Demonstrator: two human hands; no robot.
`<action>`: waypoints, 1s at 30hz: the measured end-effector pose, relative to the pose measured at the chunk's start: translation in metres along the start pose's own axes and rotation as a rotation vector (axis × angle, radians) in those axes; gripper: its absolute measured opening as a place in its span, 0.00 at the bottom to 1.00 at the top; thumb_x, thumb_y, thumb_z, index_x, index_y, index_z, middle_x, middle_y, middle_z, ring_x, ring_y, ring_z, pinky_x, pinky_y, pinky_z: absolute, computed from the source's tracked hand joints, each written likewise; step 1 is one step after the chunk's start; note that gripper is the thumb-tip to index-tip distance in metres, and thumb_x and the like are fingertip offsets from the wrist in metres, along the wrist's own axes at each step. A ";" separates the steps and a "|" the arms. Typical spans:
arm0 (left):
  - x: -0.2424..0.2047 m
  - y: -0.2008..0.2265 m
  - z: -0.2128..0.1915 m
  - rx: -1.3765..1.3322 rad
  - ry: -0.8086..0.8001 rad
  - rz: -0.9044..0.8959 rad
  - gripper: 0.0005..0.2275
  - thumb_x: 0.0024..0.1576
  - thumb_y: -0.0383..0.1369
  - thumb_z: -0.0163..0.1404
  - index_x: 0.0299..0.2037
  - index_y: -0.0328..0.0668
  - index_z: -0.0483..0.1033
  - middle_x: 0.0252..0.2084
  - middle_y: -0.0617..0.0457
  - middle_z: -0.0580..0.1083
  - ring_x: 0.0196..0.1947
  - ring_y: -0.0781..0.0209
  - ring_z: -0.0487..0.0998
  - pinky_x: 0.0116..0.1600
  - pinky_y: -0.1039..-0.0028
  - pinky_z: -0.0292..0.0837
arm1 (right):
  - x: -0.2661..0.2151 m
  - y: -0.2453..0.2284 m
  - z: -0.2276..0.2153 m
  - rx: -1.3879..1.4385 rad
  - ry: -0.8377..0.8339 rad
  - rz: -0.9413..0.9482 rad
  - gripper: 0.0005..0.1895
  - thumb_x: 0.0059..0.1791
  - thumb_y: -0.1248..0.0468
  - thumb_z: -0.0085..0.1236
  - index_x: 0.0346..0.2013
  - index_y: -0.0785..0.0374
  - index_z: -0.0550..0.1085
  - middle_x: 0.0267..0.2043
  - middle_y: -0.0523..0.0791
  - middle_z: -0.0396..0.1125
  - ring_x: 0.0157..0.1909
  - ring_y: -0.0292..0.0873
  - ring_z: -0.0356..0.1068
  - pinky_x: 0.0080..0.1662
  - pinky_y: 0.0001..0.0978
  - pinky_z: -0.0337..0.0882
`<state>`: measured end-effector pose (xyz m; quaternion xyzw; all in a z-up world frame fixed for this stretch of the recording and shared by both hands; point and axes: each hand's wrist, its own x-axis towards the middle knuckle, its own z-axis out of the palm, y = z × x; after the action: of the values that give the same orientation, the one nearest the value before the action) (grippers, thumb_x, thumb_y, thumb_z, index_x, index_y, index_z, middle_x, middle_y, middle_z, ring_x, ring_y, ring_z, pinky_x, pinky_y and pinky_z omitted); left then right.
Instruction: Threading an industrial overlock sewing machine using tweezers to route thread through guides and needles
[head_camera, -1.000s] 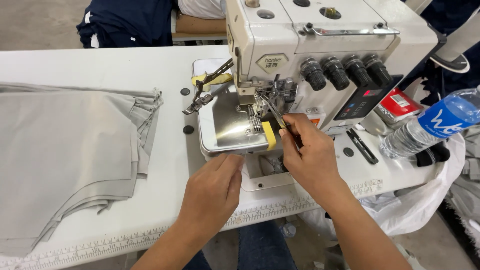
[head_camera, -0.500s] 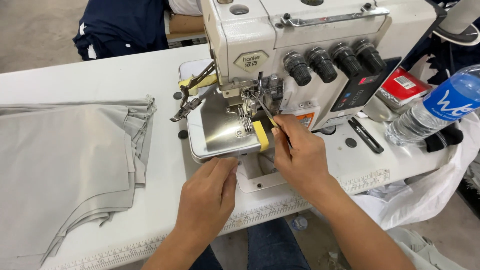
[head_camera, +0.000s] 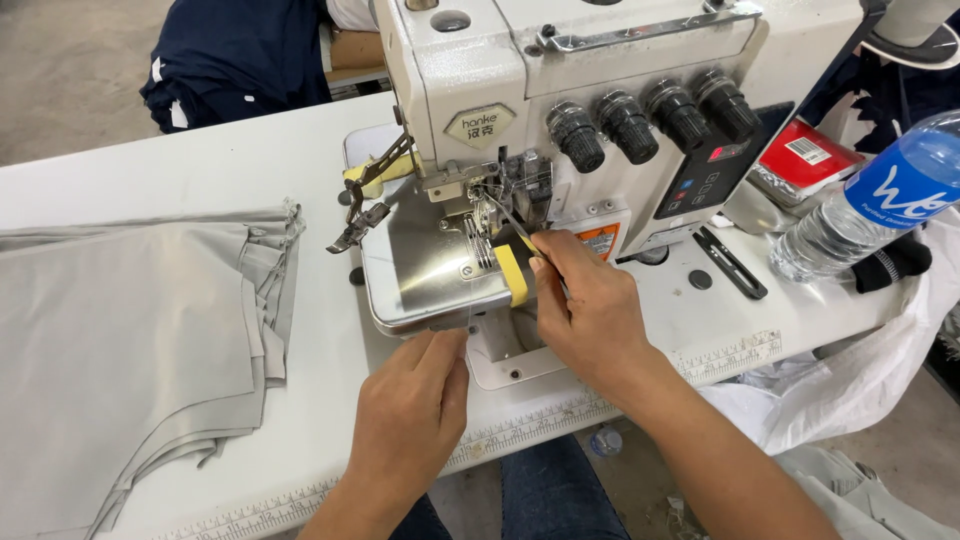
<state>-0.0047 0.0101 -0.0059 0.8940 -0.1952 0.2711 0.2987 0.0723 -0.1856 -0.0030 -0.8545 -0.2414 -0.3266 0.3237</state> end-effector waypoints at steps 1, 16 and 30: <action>0.001 0.000 0.000 0.000 0.001 0.003 0.06 0.59 0.22 0.46 0.44 0.38 0.74 0.30 0.52 0.73 0.27 0.54 0.72 0.26 0.65 0.66 | 0.001 0.000 0.000 -0.001 0.002 -0.001 0.08 0.55 0.71 0.48 0.48 0.64 0.71 0.36 0.43 0.70 0.32 0.42 0.69 0.32 0.34 0.66; -0.011 -0.011 0.005 0.052 -0.099 0.012 0.03 0.58 0.22 0.46 0.37 0.40 0.69 0.26 0.53 0.67 0.22 0.57 0.65 0.22 0.66 0.61 | 0.007 -0.003 -0.006 -0.018 -0.034 -0.095 0.10 0.55 0.71 0.46 0.50 0.67 0.71 0.42 0.47 0.73 0.38 0.46 0.73 0.36 0.37 0.72; -0.010 -0.011 -0.004 0.191 -0.135 0.109 0.07 0.52 0.19 0.48 0.32 0.43 0.66 0.27 0.54 0.66 0.25 0.54 0.67 0.21 0.64 0.61 | 0.004 -0.024 -0.004 -0.200 0.016 -0.088 0.12 0.52 0.75 0.47 0.50 0.67 0.69 0.37 0.47 0.67 0.34 0.48 0.69 0.28 0.36 0.67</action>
<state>-0.0077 0.0225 -0.0140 0.9225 -0.2365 0.2437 0.1833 0.0587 -0.1717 0.0116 -0.8684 -0.2424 -0.3699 0.2241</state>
